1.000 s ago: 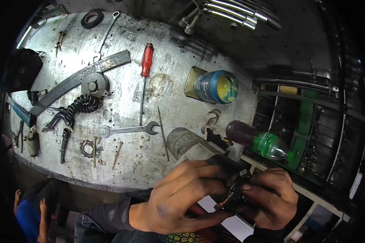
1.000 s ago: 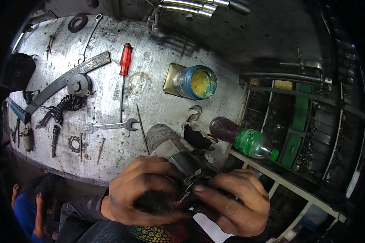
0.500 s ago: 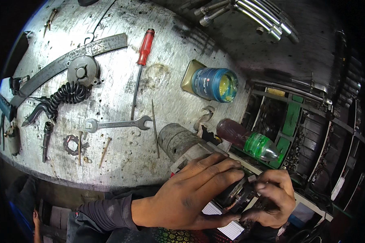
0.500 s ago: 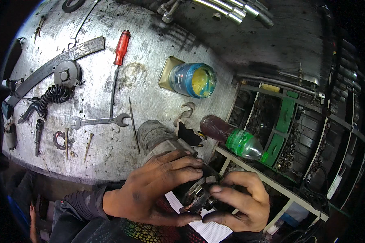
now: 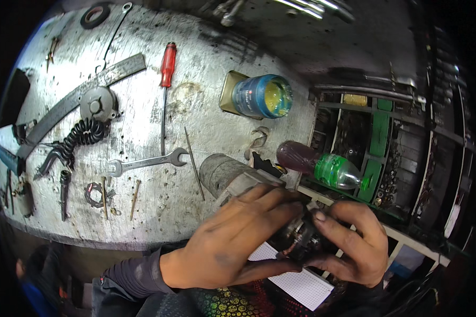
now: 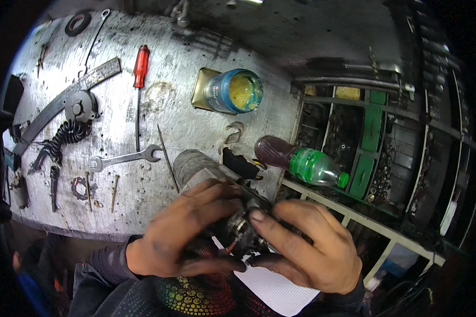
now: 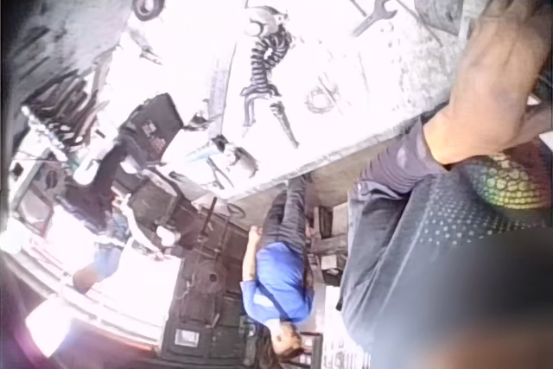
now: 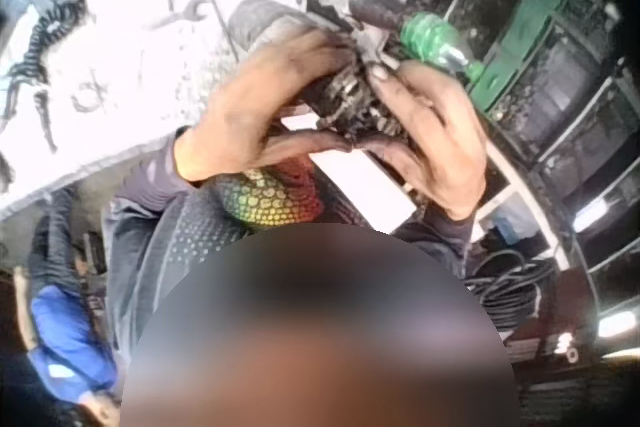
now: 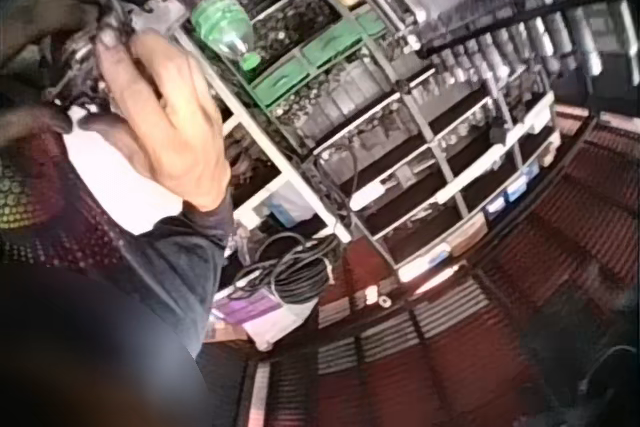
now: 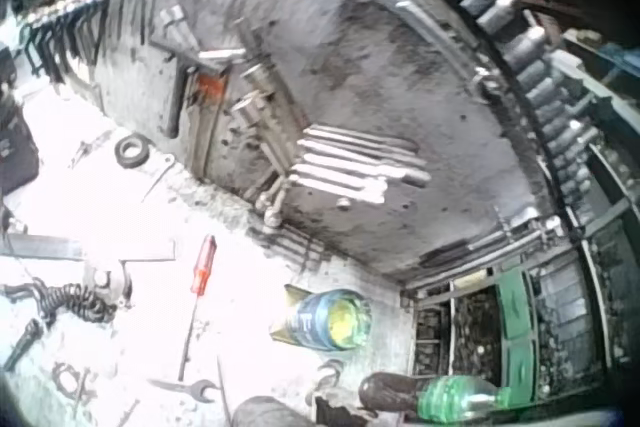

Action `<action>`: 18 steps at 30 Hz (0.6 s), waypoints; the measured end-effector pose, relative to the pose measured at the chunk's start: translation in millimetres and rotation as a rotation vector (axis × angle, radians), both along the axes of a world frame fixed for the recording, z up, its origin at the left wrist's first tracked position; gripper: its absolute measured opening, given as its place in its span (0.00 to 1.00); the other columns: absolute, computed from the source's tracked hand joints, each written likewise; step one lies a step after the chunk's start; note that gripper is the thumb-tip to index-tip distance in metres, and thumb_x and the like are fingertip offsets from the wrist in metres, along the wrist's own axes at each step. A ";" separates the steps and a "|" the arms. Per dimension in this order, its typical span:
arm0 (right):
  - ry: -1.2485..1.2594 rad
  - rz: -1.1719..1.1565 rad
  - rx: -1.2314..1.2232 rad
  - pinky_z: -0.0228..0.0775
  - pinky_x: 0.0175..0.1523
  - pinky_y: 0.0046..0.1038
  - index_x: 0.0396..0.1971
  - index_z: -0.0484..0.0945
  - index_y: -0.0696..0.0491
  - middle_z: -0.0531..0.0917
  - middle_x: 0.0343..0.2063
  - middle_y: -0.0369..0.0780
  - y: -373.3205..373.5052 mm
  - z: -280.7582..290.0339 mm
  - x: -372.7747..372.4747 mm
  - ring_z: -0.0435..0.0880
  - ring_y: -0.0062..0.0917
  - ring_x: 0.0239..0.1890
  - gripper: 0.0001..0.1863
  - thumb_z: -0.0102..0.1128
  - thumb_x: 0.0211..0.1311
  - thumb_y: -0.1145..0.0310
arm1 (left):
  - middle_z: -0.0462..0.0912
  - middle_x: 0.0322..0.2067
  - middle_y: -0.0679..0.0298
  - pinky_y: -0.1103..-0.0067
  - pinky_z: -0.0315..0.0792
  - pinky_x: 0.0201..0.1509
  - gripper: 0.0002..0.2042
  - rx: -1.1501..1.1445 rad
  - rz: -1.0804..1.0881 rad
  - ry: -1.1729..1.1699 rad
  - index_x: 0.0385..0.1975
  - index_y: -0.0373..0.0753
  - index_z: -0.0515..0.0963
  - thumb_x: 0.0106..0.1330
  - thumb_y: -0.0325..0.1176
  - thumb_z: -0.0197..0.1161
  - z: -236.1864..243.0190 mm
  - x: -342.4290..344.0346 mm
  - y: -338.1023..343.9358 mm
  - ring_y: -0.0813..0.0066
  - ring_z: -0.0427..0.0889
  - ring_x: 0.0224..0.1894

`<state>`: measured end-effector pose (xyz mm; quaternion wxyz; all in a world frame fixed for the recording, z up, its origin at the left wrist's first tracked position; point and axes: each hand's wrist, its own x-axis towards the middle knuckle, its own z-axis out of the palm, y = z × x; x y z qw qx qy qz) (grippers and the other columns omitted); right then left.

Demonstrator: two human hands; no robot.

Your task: The person manipulates a small cylindrical electrical component, likely a starter motor or solenoid, using both hands to adjust internal parts and wires. The person repeatedly rotates and repositions the component while working on its internal mechanism.

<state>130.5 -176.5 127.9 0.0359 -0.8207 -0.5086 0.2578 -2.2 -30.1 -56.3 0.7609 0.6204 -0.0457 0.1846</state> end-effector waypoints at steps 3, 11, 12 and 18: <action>0.084 0.019 0.041 0.80 0.54 0.38 0.64 0.84 0.53 0.82 0.51 0.46 -5.6 -2.0 9.9 0.86 0.41 0.48 0.40 0.83 0.46 0.61 | 0.85 0.54 0.46 0.66 0.81 0.59 0.28 0.039 0.045 -0.016 0.55 0.31 0.83 0.54 0.31 0.85 10.4 -3.2 8.8 0.47 0.87 0.56; 0.120 0.091 0.228 0.82 0.49 0.39 0.64 0.84 0.52 0.81 0.51 0.45 -26.6 -20.4 20.9 0.87 0.40 0.48 0.41 0.84 0.45 0.57 | 0.87 0.51 0.40 0.69 0.85 0.53 0.14 0.443 0.014 0.086 0.40 0.29 0.85 0.57 0.26 0.81 49.4 -11.4 24.0 0.53 0.92 0.50; 0.117 0.097 0.231 0.82 0.49 0.39 0.64 0.83 0.52 0.81 0.51 0.45 -26.9 -21.1 21.3 0.87 0.39 0.48 0.41 0.84 0.45 0.57 | 0.87 0.51 0.41 0.69 0.85 0.54 0.14 0.489 0.016 0.117 0.40 0.29 0.85 0.57 0.26 0.81 55.1 -13.5 21.7 0.53 0.92 0.50; 0.069 0.173 0.287 0.82 0.46 0.38 0.63 0.83 0.53 0.84 0.49 0.45 -21.2 -24.7 22.2 0.88 0.38 0.43 0.40 0.80 0.48 0.53 | 0.88 0.49 0.44 0.70 0.84 0.55 0.12 0.619 0.005 0.174 0.39 0.29 0.85 0.56 0.23 0.77 68.3 -14.8 24.6 0.55 0.92 0.49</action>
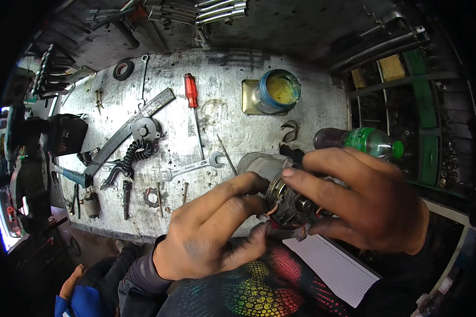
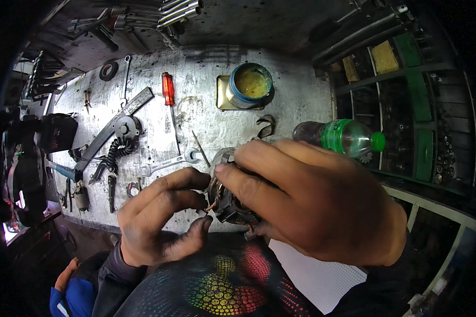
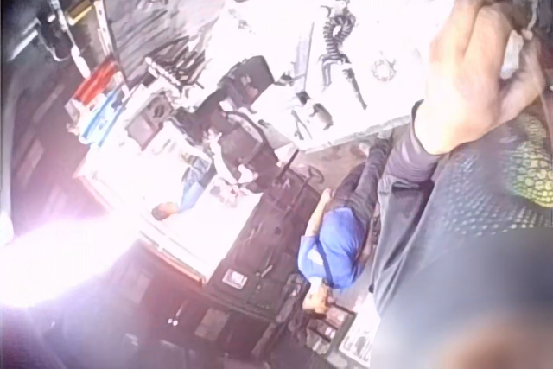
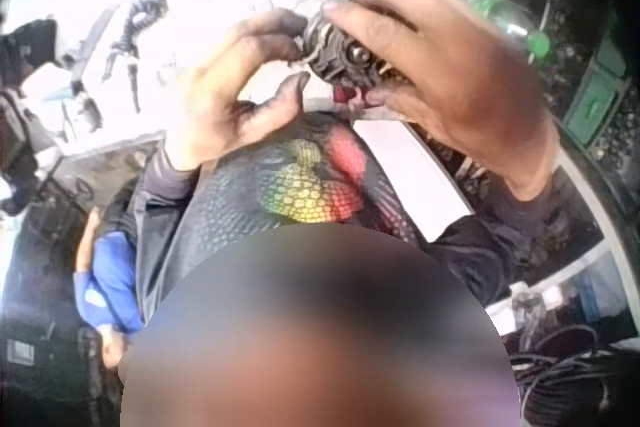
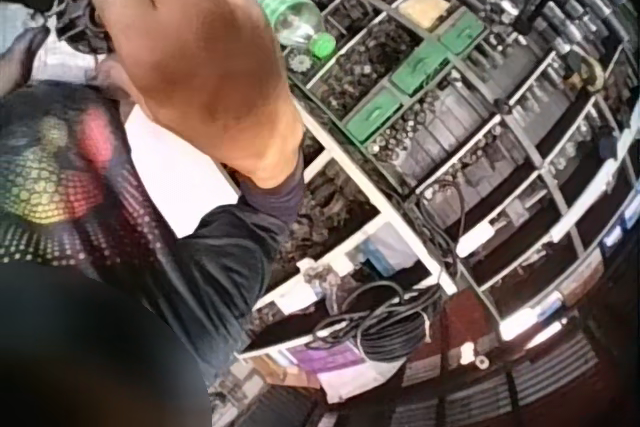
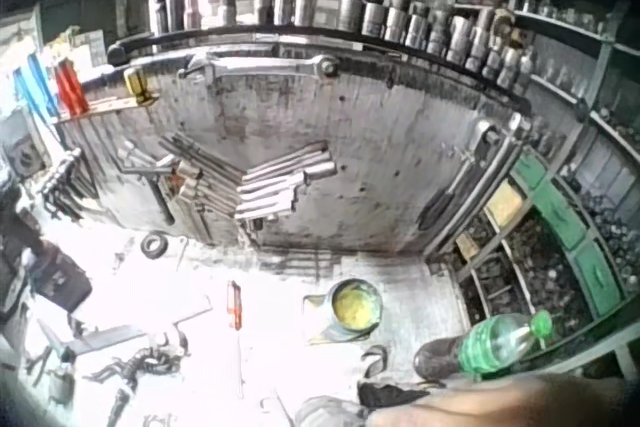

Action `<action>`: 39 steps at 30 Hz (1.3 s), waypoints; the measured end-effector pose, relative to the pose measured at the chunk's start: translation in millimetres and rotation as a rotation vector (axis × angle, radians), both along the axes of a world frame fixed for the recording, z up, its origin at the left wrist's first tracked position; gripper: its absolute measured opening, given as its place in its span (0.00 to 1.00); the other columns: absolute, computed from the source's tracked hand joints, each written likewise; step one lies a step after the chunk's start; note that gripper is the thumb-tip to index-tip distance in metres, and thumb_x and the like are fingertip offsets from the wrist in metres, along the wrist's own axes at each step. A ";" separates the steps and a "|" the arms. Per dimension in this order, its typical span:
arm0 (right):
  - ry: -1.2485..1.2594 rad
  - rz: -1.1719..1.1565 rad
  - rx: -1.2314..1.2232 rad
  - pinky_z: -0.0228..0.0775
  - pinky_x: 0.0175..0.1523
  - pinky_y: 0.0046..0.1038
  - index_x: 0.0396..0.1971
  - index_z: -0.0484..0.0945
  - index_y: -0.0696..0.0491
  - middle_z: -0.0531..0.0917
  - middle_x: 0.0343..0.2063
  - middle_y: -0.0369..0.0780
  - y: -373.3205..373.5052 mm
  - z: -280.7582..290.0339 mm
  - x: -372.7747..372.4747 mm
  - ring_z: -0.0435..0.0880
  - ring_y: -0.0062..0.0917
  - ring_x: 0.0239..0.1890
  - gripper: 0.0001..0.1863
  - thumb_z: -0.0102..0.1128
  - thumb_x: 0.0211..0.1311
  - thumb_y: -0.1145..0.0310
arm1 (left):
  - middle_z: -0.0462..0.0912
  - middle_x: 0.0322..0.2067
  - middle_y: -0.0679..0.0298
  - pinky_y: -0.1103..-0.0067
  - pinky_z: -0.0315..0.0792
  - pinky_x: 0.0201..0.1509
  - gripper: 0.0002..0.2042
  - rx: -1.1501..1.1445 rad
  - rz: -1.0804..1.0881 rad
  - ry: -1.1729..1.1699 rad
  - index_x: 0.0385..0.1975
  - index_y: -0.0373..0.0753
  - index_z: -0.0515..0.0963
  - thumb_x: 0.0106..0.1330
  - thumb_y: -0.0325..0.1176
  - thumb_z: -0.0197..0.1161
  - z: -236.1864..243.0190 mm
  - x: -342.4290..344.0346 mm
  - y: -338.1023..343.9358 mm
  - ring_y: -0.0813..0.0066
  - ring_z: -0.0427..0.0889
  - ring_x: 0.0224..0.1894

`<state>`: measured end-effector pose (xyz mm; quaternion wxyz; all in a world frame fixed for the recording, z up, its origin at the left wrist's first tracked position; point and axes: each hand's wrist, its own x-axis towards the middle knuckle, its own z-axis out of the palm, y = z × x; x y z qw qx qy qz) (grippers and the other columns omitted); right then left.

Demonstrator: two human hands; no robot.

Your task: The person manipulates a small cylindrical electrical component, likely a starter motor or solenoid, using both hands to adjust internal parts and wires. The person repeatedly rotates and repositions the component while working on its internal mechanism.

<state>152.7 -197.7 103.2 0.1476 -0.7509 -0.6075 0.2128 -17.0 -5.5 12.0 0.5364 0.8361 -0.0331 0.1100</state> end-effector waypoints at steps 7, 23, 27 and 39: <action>-0.016 -0.007 -0.025 0.81 0.46 0.37 0.61 0.84 0.54 0.84 0.49 0.44 3.5 0.2 -0.4 0.87 0.38 0.43 0.39 0.81 0.45 0.55 | 0.88 0.47 0.50 0.73 0.85 0.50 0.13 -0.077 0.012 0.005 0.42 0.33 0.85 0.57 0.24 0.75 -3.0 6.4 3.5 0.58 0.92 0.45; 0.191 -0.039 0.122 0.80 0.58 0.39 0.64 0.83 0.53 0.83 0.56 0.44 -15.9 -15.5 12.9 0.85 0.41 0.55 0.43 0.85 0.39 0.65 | 0.85 0.49 0.50 0.72 0.84 0.52 0.24 -0.216 0.039 0.044 0.50 0.30 0.83 0.54 0.29 0.82 -3.9 12.6 -7.7 0.63 0.89 0.48; 0.248 -0.034 0.192 0.80 0.58 0.37 0.63 0.83 0.55 0.84 0.57 0.46 -24.9 -29.0 19.2 0.87 0.41 0.56 0.42 0.87 0.42 0.62 | 0.85 0.50 0.50 0.71 0.84 0.54 0.23 -0.169 0.043 0.099 0.51 0.32 0.85 0.54 0.30 0.82 2.2 10.7 -8.6 0.61 0.90 0.50; 0.819 -0.339 0.134 0.81 0.45 0.25 0.40 0.89 0.62 0.89 0.33 0.41 -38.8 -49.4 41.7 0.89 0.23 0.38 0.08 0.75 0.63 0.76 | 0.80 0.57 0.49 0.65 0.81 0.60 0.30 0.303 0.015 0.114 0.57 0.39 0.88 0.50 0.35 0.88 38.5 27.6 -21.4 0.56 0.85 0.57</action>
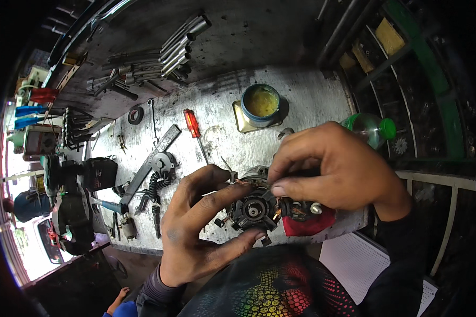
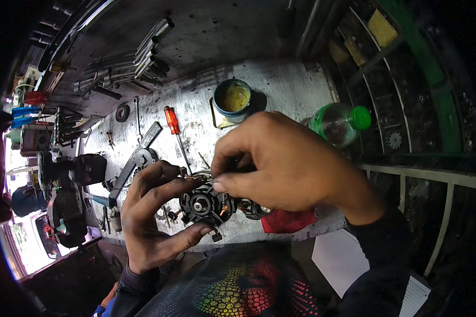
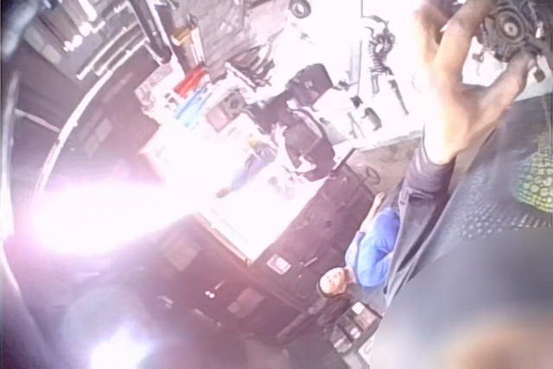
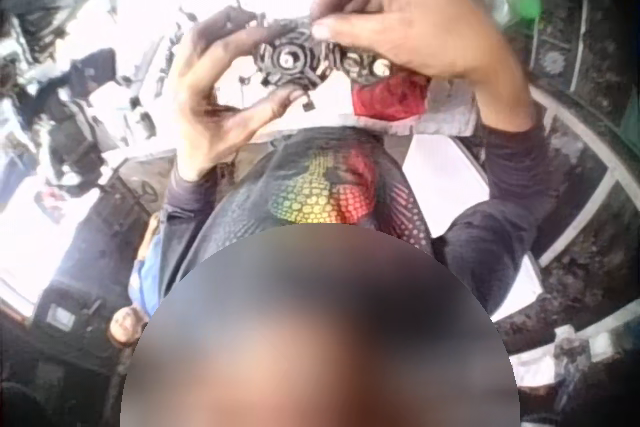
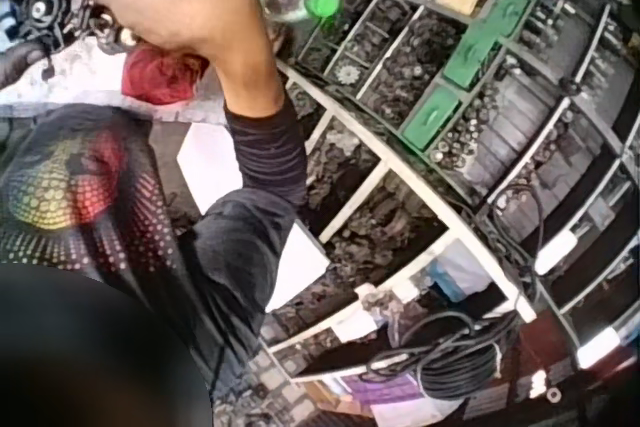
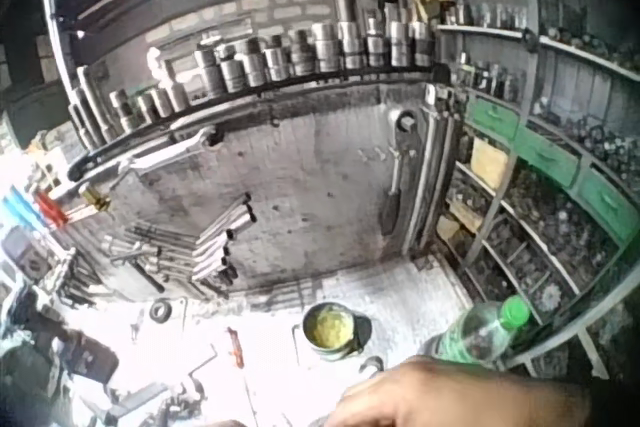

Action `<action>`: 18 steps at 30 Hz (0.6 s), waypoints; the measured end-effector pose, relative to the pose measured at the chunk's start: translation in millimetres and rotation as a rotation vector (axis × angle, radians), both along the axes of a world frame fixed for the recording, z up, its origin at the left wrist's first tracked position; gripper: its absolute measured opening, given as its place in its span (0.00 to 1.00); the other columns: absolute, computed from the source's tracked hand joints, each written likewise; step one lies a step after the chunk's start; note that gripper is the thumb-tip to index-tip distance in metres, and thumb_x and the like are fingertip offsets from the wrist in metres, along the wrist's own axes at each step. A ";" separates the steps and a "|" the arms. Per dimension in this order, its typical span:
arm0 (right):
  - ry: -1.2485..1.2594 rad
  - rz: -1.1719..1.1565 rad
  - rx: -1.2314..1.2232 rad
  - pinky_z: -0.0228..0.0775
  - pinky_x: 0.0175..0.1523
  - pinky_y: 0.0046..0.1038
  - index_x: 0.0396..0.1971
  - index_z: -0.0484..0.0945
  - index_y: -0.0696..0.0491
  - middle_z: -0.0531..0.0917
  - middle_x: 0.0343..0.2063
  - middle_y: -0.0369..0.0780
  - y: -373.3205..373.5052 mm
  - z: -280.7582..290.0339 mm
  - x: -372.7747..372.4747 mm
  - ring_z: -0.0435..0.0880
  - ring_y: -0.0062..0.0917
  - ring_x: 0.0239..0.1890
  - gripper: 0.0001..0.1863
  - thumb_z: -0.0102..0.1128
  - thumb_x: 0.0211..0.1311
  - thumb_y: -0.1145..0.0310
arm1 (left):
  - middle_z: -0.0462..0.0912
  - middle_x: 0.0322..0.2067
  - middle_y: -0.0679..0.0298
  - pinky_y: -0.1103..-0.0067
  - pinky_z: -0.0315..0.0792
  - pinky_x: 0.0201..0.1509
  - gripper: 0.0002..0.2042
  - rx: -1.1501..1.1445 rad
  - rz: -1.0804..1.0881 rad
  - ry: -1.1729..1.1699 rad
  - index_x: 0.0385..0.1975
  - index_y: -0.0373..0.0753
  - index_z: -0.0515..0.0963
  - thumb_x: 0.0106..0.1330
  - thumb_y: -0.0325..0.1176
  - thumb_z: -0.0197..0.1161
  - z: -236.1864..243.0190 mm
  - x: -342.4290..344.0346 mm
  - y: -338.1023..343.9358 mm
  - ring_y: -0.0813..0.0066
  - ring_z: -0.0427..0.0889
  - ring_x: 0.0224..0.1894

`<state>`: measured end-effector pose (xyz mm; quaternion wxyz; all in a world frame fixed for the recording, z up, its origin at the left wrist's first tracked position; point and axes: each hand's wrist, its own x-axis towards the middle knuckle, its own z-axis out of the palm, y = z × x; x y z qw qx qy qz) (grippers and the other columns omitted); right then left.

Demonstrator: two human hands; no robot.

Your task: The person manipulates a small cylindrical electrical component, likely a starter motor or solenoid, using both hands to adjust internal parts and wires. The person repeatedly rotates and repositions the component while working on its internal mechanism.

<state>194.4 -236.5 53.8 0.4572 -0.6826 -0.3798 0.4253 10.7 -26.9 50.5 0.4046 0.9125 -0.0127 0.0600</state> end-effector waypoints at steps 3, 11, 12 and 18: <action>0.113 0.021 -0.087 0.79 0.43 0.25 0.35 0.88 0.62 0.89 0.33 0.40 10.2 2.0 4.3 0.88 0.21 0.37 0.05 0.75 0.63 0.76 | 0.79 0.59 0.48 0.66 0.84 0.59 0.31 -0.017 0.002 0.014 0.58 0.39 0.88 0.49 0.32 0.88 1.5 -0.5 -3.2 0.55 0.86 0.57; -0.055 0.045 -0.064 0.79 0.43 0.30 0.33 0.88 0.61 0.89 0.32 0.43 5.9 2.2 2.4 0.89 0.27 0.36 0.06 0.76 0.62 0.75 | 0.83 0.56 0.45 0.66 0.84 0.58 0.37 -0.092 0.131 -0.026 0.61 0.33 0.83 0.49 0.35 0.90 -13.2 -14.9 -8.2 0.52 0.88 0.56; -0.110 0.041 0.002 0.79 0.44 0.30 0.33 0.88 0.61 0.89 0.32 0.43 4.4 -0.6 2.1 0.89 0.28 0.36 0.06 0.77 0.61 0.75 | 0.85 0.53 0.43 0.67 0.84 0.58 0.39 -0.074 0.145 -0.067 0.60 0.29 0.81 0.48 0.38 0.91 -15.5 -15.9 -9.5 0.50 0.88 0.55; 0.076 -0.032 0.088 0.82 0.45 0.30 0.36 0.89 0.61 0.90 0.37 0.45 -4.1 -9.9 1.8 0.91 0.29 0.39 0.08 0.79 0.60 0.76 | 0.84 0.50 0.44 0.66 0.84 0.53 0.46 -0.009 0.079 -0.042 0.59 0.28 0.79 0.43 0.52 0.93 -20.3 -23.7 -5.1 0.53 0.89 0.51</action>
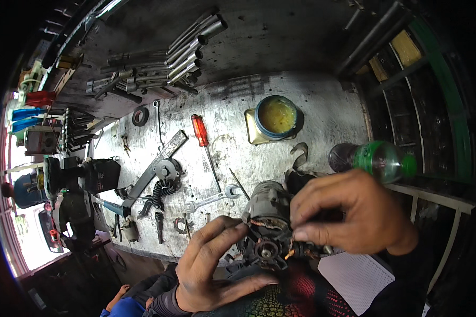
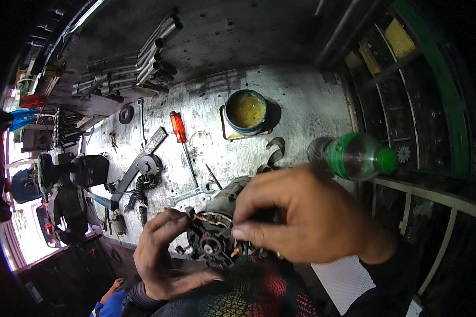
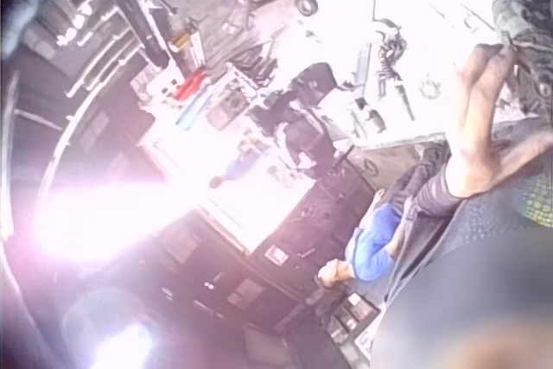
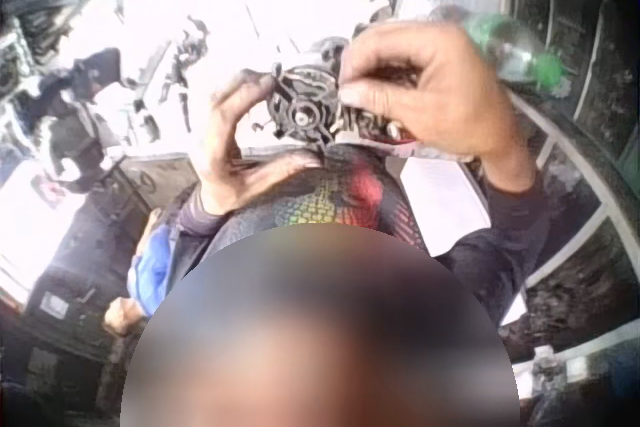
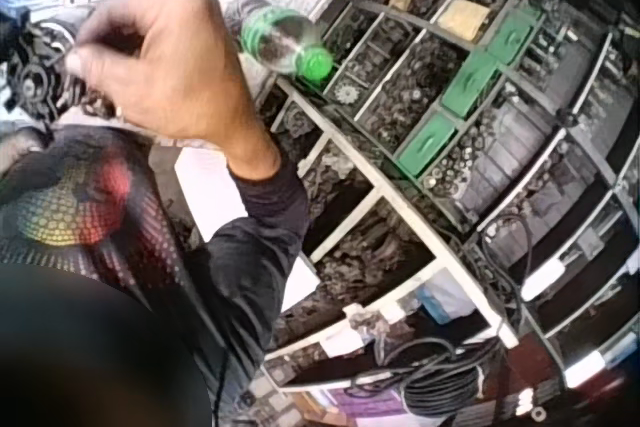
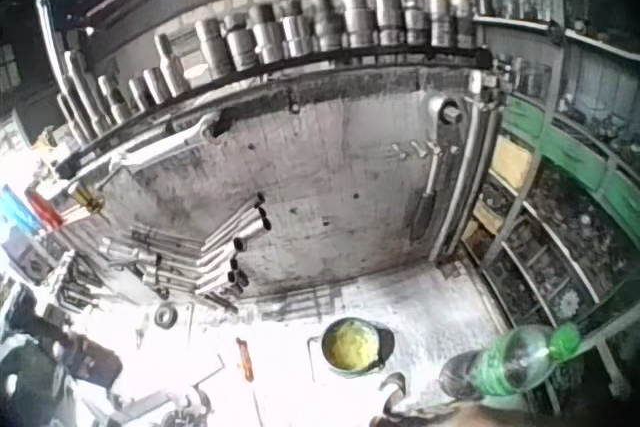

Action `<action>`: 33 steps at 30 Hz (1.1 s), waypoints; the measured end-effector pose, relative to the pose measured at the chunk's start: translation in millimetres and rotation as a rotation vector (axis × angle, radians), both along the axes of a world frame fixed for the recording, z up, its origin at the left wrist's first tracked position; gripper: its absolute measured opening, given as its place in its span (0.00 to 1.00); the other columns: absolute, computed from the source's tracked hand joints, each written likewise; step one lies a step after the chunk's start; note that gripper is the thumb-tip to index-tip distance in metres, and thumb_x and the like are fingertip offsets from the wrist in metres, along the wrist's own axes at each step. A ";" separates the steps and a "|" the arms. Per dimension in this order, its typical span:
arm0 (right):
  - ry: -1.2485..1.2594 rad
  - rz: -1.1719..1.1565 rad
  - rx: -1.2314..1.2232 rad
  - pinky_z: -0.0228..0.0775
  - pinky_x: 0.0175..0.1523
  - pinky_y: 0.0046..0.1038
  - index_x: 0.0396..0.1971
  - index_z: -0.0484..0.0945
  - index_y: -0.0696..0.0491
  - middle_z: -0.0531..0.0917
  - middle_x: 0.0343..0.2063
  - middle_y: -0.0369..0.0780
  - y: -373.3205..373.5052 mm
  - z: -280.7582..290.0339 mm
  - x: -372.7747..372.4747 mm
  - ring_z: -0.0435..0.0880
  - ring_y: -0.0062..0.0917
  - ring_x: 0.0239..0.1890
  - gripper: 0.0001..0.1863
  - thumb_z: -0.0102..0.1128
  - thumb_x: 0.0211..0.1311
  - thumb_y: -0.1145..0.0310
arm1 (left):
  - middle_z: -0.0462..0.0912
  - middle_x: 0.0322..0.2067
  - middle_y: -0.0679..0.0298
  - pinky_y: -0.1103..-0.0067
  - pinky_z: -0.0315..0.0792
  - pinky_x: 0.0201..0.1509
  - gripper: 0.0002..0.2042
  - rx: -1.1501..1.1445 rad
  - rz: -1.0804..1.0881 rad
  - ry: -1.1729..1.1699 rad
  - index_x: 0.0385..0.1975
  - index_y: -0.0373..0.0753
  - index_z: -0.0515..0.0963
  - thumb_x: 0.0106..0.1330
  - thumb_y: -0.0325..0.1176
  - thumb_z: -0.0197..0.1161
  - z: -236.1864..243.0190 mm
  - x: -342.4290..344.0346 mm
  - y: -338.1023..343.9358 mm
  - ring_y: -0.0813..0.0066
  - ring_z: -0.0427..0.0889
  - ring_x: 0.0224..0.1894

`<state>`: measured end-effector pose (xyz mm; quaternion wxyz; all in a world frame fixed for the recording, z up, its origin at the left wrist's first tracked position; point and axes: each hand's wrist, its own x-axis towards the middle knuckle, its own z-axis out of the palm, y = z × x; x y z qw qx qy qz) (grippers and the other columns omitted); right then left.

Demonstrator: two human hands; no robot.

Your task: The person manipulates a small cylindrical electrical component, likely a starter motor or solenoid, using both hands to adjust internal parts and wires. The person repeatedly rotates and repositions the component while working on its internal mechanism.

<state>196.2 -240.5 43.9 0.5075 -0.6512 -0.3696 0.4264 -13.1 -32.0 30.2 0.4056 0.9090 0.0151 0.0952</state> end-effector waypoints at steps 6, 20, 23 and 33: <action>-0.062 0.023 -0.102 0.81 0.43 0.32 0.35 0.86 0.61 0.87 0.37 0.45 6.3 20.3 -6.2 0.90 0.33 0.38 0.07 0.74 0.65 0.73 | 0.79 0.54 0.46 0.63 0.82 0.54 0.39 -0.285 -0.015 -0.017 0.55 0.33 0.79 0.46 0.44 0.93 -18.7 2.9 2.1 0.52 0.87 0.50; -0.191 -0.042 -0.282 0.82 0.36 0.30 0.37 0.91 0.63 0.90 0.37 0.49 18.8 36.5 -17.6 0.91 0.32 0.32 0.09 0.77 0.57 0.76 | 0.78 0.58 0.45 0.50 0.76 0.63 0.29 -0.956 -0.280 -0.244 0.51 0.38 0.83 0.55 0.47 0.87 -108.5 6.3 -2.7 0.44 0.85 0.57; -0.188 -0.044 -0.263 0.82 0.36 0.29 0.37 0.89 0.66 0.89 0.37 0.53 20.2 36.7 -19.3 0.91 0.34 0.32 0.10 0.76 0.55 0.79 | 0.78 0.58 0.46 0.44 0.72 0.65 0.23 -1.088 -0.283 -0.311 0.49 0.41 0.84 0.62 0.48 0.82 -120.8 8.0 -9.3 0.39 0.83 0.59; -0.269 -0.145 -0.420 0.83 0.43 0.33 0.33 0.91 0.61 0.91 0.36 0.47 26.4 48.2 -30.2 0.92 0.34 0.37 0.09 0.78 0.50 0.77 | 0.80 0.57 0.46 0.55 0.76 0.63 0.31 -1.143 -0.279 -0.357 0.60 0.36 0.77 0.58 0.35 0.85 -109.9 27.7 -10.7 0.42 0.82 0.60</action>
